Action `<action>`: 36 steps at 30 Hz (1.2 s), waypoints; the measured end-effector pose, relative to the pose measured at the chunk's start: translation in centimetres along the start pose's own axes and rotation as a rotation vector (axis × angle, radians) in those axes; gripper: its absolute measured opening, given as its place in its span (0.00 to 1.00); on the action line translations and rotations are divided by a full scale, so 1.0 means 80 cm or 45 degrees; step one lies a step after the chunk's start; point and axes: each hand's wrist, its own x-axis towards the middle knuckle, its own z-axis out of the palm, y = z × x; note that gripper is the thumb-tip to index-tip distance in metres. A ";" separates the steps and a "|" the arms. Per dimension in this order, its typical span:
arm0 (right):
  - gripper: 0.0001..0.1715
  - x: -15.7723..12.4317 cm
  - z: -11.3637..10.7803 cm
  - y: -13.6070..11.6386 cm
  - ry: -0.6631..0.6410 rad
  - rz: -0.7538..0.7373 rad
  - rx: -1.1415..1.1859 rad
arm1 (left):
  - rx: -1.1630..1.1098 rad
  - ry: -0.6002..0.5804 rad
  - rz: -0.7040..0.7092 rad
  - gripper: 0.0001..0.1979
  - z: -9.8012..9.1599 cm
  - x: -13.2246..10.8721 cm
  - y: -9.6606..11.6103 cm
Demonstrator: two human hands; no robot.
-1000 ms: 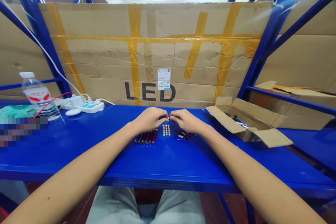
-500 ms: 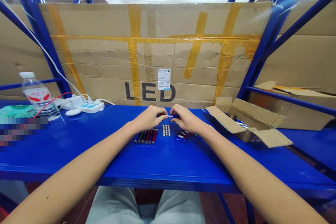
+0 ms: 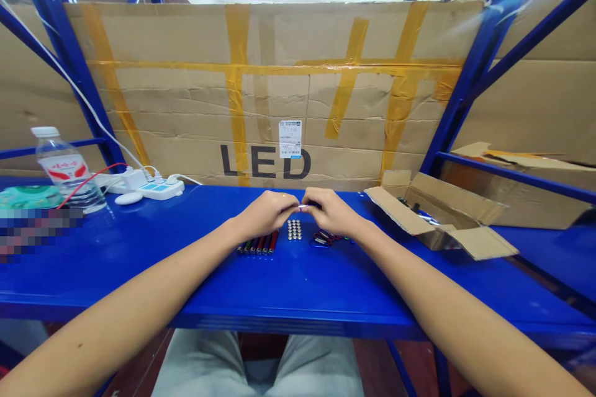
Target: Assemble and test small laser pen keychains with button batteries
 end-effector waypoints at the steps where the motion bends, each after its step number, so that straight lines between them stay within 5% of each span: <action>1: 0.06 0.000 0.000 0.000 0.006 0.020 0.010 | 0.045 0.005 0.034 0.11 0.000 0.000 0.000; 11: 0.07 0.004 -0.007 -0.006 -0.190 0.364 0.315 | 0.515 -0.077 0.277 0.11 -0.006 0.001 0.010; 21: 0.11 -0.001 -0.013 0.003 -0.499 0.857 1.248 | 0.562 -0.025 0.404 0.11 -0.012 0.006 0.022; 32: 0.06 0.000 -0.008 -0.006 -0.294 0.801 1.041 | 0.527 -0.092 0.307 0.10 0.000 0.002 0.010; 36: 0.15 0.000 -0.006 -0.012 -0.213 0.762 0.806 | 0.489 -0.087 0.270 0.11 0.001 0.001 0.005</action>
